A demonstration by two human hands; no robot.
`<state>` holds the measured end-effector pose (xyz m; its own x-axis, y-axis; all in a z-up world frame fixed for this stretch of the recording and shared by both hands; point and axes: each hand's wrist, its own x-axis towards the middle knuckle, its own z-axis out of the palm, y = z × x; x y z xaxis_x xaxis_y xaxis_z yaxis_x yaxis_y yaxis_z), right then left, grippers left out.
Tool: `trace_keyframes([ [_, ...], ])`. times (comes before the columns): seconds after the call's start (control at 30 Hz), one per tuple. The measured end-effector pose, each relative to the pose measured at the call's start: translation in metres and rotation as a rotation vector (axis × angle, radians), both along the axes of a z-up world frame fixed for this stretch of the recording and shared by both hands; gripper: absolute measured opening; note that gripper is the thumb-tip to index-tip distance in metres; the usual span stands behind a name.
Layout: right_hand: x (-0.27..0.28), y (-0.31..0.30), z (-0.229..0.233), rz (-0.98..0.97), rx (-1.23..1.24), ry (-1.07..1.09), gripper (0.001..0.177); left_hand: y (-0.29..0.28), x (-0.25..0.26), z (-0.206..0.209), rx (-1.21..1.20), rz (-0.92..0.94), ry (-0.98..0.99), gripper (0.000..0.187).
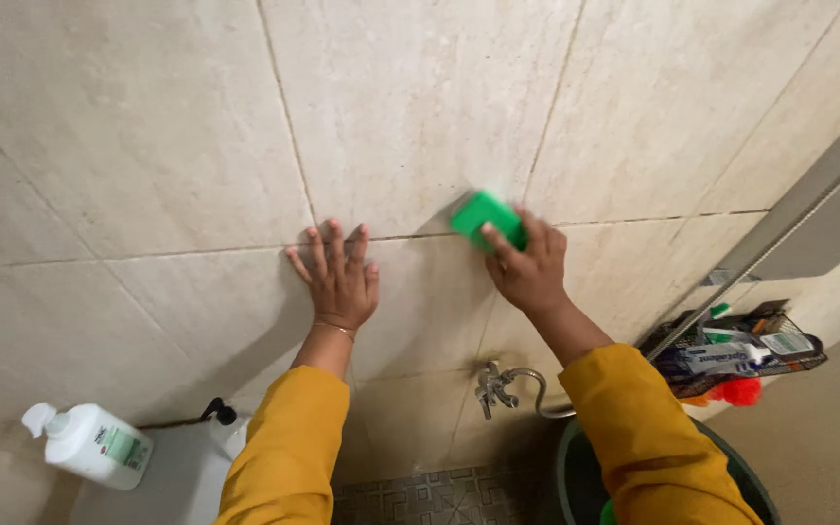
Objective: Cleaning bathroom wall tiles using a sponge and a handheld showerhead
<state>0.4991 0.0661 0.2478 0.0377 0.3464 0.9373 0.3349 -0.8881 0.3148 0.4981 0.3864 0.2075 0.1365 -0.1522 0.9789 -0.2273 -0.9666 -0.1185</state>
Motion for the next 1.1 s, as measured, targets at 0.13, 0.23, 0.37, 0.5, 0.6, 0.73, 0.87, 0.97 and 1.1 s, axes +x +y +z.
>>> trace_keyframes([
  [0.13,-0.005,0.001,-0.021,0.033,0.026,0.052,0.057,-0.036,0.005,0.008,0.001,-0.044,0.002,0.056],
  [0.23,-0.02,0.001,-0.059,0.094,-0.078,0.193,0.035,-0.055,0.01,0.01,0.016,-0.052,0.013,0.054],
  [0.37,-0.033,-0.029,-0.11,0.03,-0.345,0.369,0.04,-0.081,0.01,0.013,0.055,-0.057,0.022,0.054],
  [0.5,-0.036,-0.065,-0.086,-0.039,-0.329,0.393,0.036,-0.109,0.016,0.021,0.109,-0.063,0.023,0.052],
  [0.6,-0.023,-0.084,-0.032,-0.055,-0.105,0.157,0.024,-0.135,0.017,0.038,0.109,-0.081,-0.009,0.052],
  [0.73,-0.013,-0.116,0.041,0.02,0.135,0.048,0.038,-0.173,0.021,0.067,0.106,-0.082,-0.03,0.053],
  [0.87,-0.01,-0.126,0.044,0.031,0.328,0.119,0.068,-0.209,0.024,0.094,0.103,-0.076,-0.074,0.051],
  [0.97,-0.01,-0.128,0.022,0.068,0.194,0.173,0.068,-0.23,0.026,0.103,0.102,-0.105,-0.095,0.051],
  [1.1,-0.016,-0.14,-0.025,0.028,-0.01,0.209,0.058,-0.244,0.03,0.095,0.115,-0.075,-0.117,0.054],
])
